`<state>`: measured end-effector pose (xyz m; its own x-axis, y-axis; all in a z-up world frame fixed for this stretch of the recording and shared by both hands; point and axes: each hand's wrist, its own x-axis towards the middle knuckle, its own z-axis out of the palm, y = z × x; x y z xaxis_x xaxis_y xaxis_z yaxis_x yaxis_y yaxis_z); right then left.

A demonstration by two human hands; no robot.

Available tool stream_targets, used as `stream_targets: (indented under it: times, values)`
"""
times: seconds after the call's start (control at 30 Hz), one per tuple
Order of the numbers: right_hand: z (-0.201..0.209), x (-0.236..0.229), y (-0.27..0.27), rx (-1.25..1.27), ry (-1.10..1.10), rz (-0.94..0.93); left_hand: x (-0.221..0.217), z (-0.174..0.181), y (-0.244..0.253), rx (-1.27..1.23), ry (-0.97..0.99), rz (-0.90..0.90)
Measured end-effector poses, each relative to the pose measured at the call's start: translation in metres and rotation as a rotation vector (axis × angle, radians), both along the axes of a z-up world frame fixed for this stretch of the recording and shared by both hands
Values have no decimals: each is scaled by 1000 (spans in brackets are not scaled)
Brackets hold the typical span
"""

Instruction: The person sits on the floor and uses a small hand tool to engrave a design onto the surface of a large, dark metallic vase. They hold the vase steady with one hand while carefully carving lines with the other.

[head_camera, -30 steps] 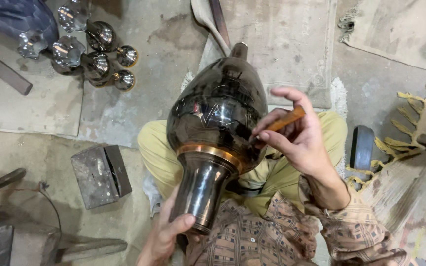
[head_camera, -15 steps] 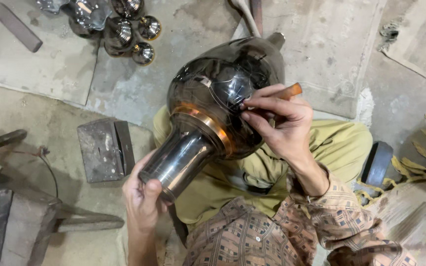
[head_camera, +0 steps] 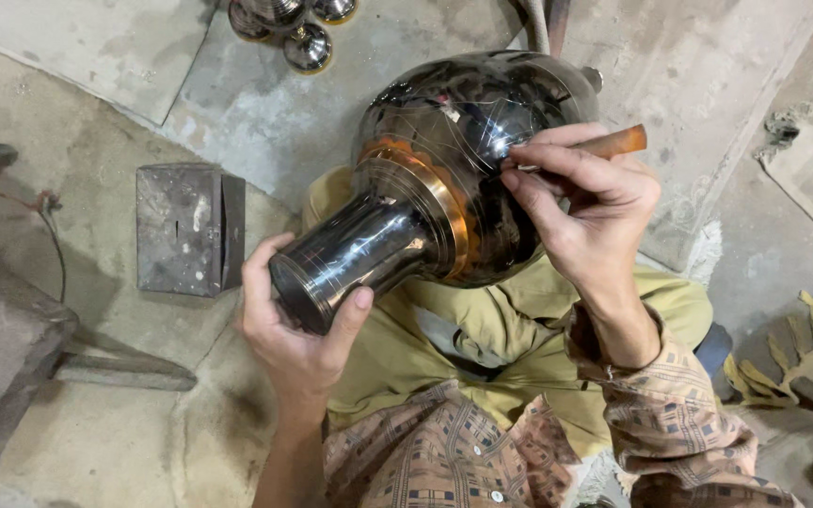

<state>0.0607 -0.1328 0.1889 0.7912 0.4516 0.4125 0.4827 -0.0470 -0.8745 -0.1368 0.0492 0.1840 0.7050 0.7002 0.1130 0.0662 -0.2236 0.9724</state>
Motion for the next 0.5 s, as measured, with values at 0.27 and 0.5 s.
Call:
stream_targets:
  times: [0.27, 0.5]
  values:
    - [7, 4, 10, -60, -121, 8, 1, -8, 4, 72, -7, 20]
    - [9, 3, 11, -84, -166, -1, 0, -12, 6, 84, 0, 21]
